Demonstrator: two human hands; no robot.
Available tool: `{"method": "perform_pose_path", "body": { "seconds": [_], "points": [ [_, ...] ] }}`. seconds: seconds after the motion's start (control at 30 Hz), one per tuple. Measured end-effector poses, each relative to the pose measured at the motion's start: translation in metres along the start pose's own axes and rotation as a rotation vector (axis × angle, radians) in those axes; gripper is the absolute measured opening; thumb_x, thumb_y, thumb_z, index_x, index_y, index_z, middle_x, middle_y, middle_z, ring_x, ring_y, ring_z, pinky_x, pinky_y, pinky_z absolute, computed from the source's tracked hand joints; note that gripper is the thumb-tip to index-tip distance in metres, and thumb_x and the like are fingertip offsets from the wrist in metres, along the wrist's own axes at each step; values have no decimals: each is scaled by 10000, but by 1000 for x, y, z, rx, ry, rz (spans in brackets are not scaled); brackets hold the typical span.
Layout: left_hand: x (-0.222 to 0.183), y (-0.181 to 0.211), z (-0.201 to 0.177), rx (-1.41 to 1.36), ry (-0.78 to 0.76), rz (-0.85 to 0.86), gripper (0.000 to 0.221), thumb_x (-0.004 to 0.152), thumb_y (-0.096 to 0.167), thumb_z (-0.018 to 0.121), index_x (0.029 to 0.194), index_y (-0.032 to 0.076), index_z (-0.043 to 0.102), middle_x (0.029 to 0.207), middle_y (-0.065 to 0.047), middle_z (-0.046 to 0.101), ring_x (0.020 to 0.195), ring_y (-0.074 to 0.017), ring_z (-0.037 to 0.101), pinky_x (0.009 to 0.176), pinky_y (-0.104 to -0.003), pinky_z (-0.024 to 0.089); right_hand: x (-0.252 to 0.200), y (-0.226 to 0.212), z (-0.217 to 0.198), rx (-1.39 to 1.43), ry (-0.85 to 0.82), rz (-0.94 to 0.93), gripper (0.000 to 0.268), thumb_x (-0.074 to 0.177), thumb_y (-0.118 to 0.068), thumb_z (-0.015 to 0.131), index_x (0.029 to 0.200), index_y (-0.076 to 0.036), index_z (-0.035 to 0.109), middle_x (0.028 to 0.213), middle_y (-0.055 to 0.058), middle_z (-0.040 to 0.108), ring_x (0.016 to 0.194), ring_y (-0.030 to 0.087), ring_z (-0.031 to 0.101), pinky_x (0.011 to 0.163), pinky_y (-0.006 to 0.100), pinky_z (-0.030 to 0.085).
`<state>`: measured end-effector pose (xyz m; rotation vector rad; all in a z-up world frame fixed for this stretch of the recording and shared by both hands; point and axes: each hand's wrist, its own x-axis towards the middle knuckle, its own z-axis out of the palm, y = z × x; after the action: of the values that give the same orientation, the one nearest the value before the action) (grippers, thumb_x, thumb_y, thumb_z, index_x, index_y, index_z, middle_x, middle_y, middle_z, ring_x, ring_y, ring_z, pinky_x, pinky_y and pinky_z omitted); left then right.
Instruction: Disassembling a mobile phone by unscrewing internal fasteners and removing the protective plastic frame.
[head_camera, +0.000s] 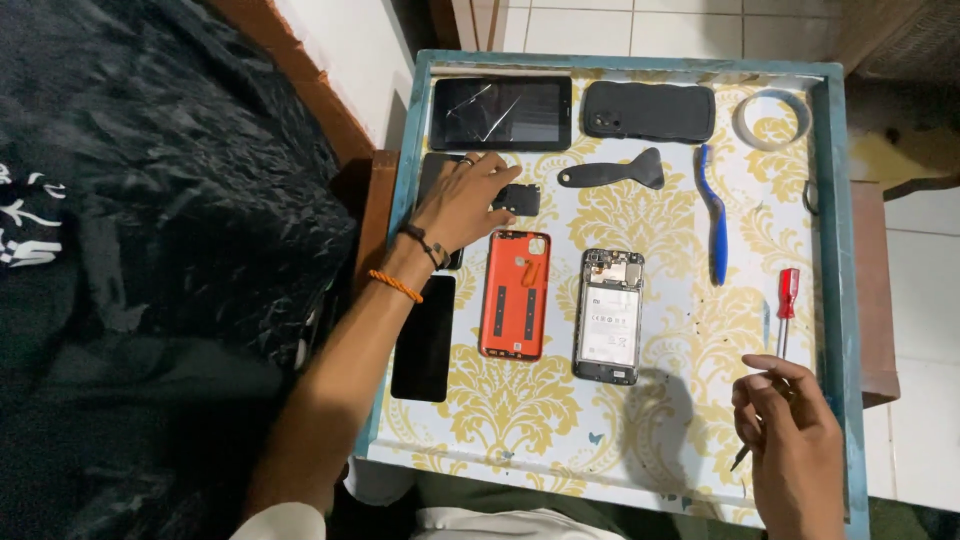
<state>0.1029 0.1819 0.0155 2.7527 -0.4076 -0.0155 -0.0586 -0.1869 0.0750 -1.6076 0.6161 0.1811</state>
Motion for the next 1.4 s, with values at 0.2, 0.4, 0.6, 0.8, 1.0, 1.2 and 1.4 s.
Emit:
{"method": "perform_pose_path", "body": {
  "seconds": [0.2,0.4,0.6,0.8,1.0,1.2,1.4],
  "points": [
    [-56,34,5,11,122,45,341,815,144,747,1154,118,720,1095,-35,603,991,-229,549,958,-405,394,0,0,0,4,-1,-21,171,1132,-41,477,1266,14,566,930,160,504,780,199,422,641,323,327],
    [-84,31,4,34,185,56,258,827,92,713,1075,160,736,1197,-19,609,1093,-207,530,992,-422,301,2,-2,5,58,-41,-52,200,1117,-62,486,1295,-12,561,937,136,508,772,169,411,639,304,321],
    [-89,35,3,26,218,37,305,838,116,710,1141,104,742,1237,-35,613,1118,-223,511,1039,-418,290,10,5,-5,343,-124,-132,551,921,-59,298,1442,-4,465,957,120,518,846,164,450,712,291,349],
    [-102,85,0,-125,324,107,283,895,156,701,1173,107,691,1196,-36,625,1119,-231,553,1044,-422,356,-7,4,0,249,-116,-217,305,1146,-154,407,1353,47,507,1115,182,581,1086,265,604,989,393,513],
    [-107,131,52,-325,199,316,481,802,253,813,1228,85,666,1316,-72,577,1273,-230,521,1134,-452,350,-18,0,11,-181,7,-299,403,1099,-326,489,1251,23,621,1180,131,622,1045,195,526,901,335,433],
    [-110,140,64,-256,66,328,505,860,301,732,1293,66,621,1442,-93,520,1413,-245,412,1210,-450,282,0,34,5,139,-130,-385,416,1083,-424,512,1310,-76,531,1115,133,655,866,176,571,767,304,485],
    [-113,141,57,-303,90,301,468,850,210,713,1286,55,641,1462,-81,535,1443,-239,400,1195,-408,338,-4,55,8,198,-45,-336,364,1072,-225,585,1363,-15,526,1180,129,655,932,167,588,852,287,513]
  ]
}}
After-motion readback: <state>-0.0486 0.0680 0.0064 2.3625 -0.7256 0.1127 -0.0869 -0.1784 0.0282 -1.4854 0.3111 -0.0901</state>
